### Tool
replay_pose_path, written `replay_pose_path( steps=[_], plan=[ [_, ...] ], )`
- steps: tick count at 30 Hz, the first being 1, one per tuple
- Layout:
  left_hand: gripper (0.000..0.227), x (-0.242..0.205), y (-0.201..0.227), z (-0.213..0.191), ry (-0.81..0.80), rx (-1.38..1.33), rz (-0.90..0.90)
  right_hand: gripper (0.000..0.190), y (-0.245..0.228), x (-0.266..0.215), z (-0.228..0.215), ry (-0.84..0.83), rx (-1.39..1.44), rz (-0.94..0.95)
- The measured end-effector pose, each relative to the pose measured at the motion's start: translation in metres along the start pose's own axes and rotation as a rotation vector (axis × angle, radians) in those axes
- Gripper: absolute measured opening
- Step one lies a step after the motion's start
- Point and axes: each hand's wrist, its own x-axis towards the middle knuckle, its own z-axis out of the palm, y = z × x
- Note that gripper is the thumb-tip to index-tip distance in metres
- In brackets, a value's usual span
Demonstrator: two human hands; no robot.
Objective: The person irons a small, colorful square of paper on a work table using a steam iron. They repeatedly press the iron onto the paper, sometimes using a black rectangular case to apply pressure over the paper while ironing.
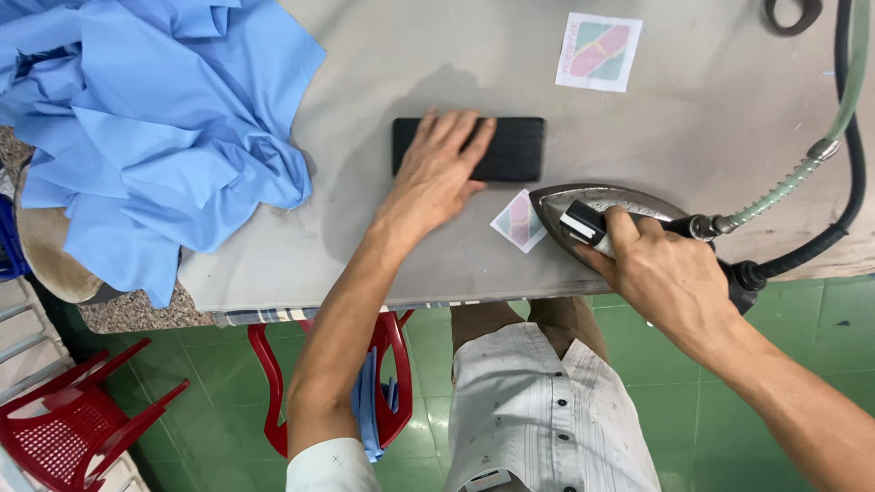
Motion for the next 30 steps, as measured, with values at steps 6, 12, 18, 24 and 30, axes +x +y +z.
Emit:
replay_pose_path(
  steps=[6,12,18,24,30],
  plan=[
    [0.092,0.013,0.019,-0.001,0.011,0.074,0.165,0.060,0.003,-0.005,-0.002,-0.096,0.024,0.007],
    [0.094,0.018,0.027,0.005,-0.009,0.196,0.226,0.060,0.011,-0.016,0.003,-0.094,0.004,-0.007],
    [0.085,0.021,0.040,0.006,-0.023,0.195,0.233,0.067,0.021,-0.026,0.008,-0.128,-0.006,-0.049],
    [0.073,0.025,0.050,0.014,-0.002,0.218,0.258,0.067,0.032,-0.037,0.015,-0.036,-0.074,-0.080],
    [0.076,0.026,0.061,0.014,0.004,0.225,0.272,0.064,0.043,-0.044,0.011,-0.088,-0.067,-0.088]
  ],
)
